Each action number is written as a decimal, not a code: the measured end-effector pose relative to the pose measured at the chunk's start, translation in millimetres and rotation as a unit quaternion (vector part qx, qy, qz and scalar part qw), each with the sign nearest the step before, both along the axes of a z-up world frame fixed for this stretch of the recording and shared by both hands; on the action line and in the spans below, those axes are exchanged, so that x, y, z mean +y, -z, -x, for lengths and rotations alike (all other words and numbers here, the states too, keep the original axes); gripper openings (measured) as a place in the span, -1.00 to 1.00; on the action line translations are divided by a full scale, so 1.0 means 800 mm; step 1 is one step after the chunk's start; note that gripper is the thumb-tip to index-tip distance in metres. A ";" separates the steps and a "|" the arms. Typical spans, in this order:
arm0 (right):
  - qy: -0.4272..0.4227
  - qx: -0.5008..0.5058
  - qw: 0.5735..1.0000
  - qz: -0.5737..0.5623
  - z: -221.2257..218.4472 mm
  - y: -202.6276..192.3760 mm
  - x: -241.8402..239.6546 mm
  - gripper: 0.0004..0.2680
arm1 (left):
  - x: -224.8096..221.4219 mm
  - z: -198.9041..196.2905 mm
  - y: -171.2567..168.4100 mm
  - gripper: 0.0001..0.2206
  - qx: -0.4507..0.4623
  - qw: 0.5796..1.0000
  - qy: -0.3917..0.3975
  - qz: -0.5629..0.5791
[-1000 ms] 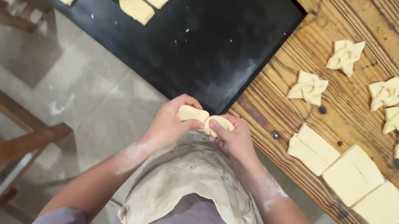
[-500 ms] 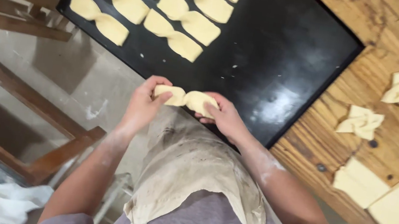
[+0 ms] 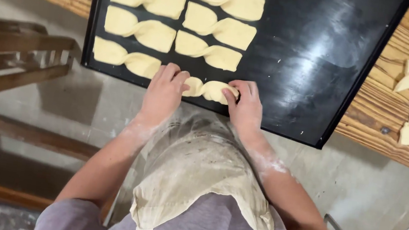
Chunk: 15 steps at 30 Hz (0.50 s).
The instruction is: Cutting dough into squares and folding them into star shapes on a wooden workbench
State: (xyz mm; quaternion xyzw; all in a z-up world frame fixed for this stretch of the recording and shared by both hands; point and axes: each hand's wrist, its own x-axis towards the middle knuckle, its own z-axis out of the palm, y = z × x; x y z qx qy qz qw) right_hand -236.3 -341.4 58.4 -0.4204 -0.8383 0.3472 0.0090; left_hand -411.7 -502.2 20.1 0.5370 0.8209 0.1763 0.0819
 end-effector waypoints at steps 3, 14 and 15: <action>0.041 -0.037 0.998 0.022 0.000 0.000 0.008 -0.79 | -0.002 0.005 0.036 -0.71 0.002 0.999 0.029 -0.039; 0.102 -0.026 0.994 -0.014 0.004 0.009 -0.017 -0.87 | 0.003 0.033 0.056 -0.81 -0.054 0.995 0.061 -0.057; 0.108 -0.017 0.994 -0.004 0.005 0.010 -0.018 -0.87 | 0.000 0.033 0.059 -0.82 -0.063 0.995 0.058 -0.057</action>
